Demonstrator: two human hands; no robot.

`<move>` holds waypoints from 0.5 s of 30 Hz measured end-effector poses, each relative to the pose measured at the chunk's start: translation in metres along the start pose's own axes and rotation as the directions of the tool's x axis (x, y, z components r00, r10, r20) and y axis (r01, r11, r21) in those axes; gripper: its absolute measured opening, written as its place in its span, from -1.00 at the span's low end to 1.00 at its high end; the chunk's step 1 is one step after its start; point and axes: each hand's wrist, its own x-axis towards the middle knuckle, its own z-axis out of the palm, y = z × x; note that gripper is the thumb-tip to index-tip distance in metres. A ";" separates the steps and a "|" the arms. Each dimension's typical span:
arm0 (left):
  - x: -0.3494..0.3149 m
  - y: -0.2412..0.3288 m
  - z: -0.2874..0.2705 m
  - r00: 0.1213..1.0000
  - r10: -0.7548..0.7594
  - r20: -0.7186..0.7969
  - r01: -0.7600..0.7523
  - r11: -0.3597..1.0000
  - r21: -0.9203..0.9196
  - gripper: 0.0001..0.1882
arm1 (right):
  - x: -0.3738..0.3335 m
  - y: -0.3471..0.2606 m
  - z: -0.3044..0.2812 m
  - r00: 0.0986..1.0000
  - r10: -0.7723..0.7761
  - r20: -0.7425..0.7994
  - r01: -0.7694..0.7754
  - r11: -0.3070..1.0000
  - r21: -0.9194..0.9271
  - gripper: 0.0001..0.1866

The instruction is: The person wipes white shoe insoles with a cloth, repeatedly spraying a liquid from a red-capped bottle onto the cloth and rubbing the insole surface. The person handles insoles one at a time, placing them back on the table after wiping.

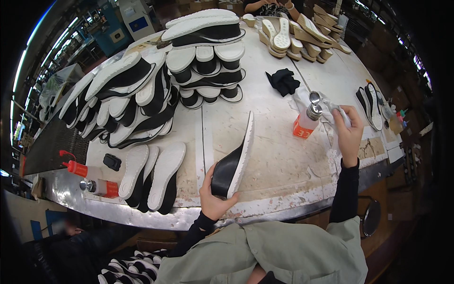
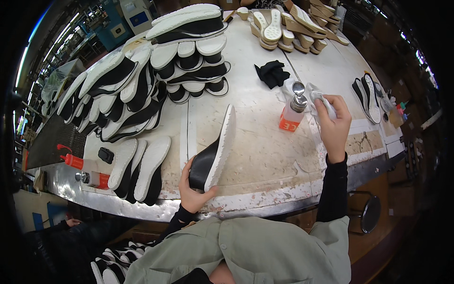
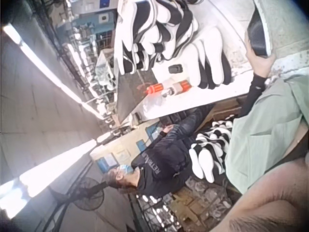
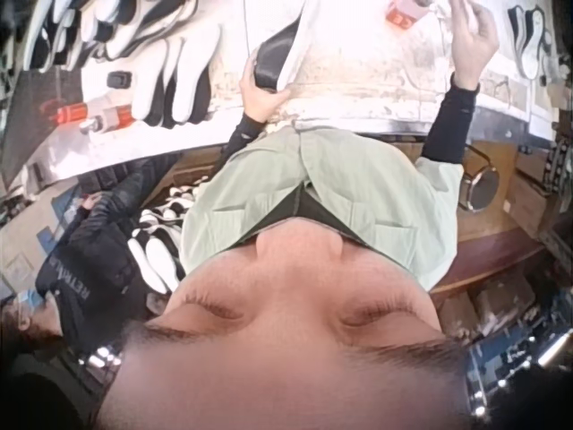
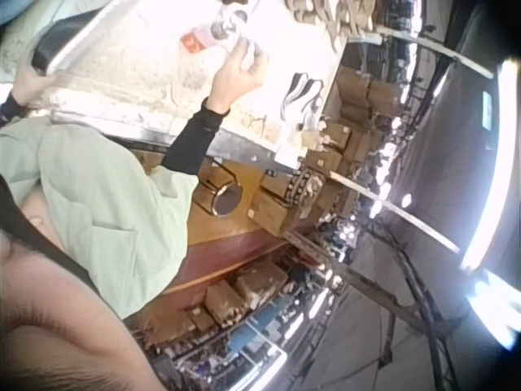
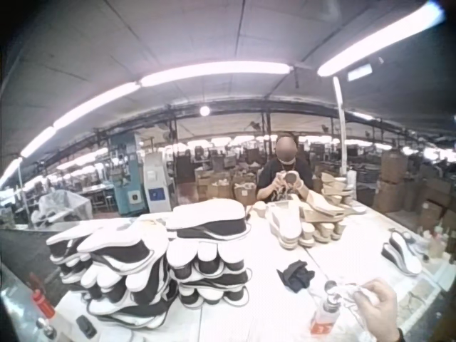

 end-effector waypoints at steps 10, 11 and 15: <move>-0.011 -0.023 -0.020 0.963 -0.267 0.033 0.267 0.936 -0.230 -0.17 | -0.061 -0.018 0.025 0.975 0.195 0.110 -0.219 0.933 0.284 -0.82; -0.015 -0.031 -0.020 0.990 -0.138 -0.012 0.136 0.987 -0.082 -0.17 | -0.072 -0.015 0.033 0.948 0.207 0.244 -0.275 0.916 0.293 -0.83; -0.009 -0.014 -0.017 0.992 0.069 0.105 -0.094 0.964 0.247 -0.15 | -0.102 -0.002 0.080 0.930 0.127 0.345 -0.201 0.962 0.188 -0.85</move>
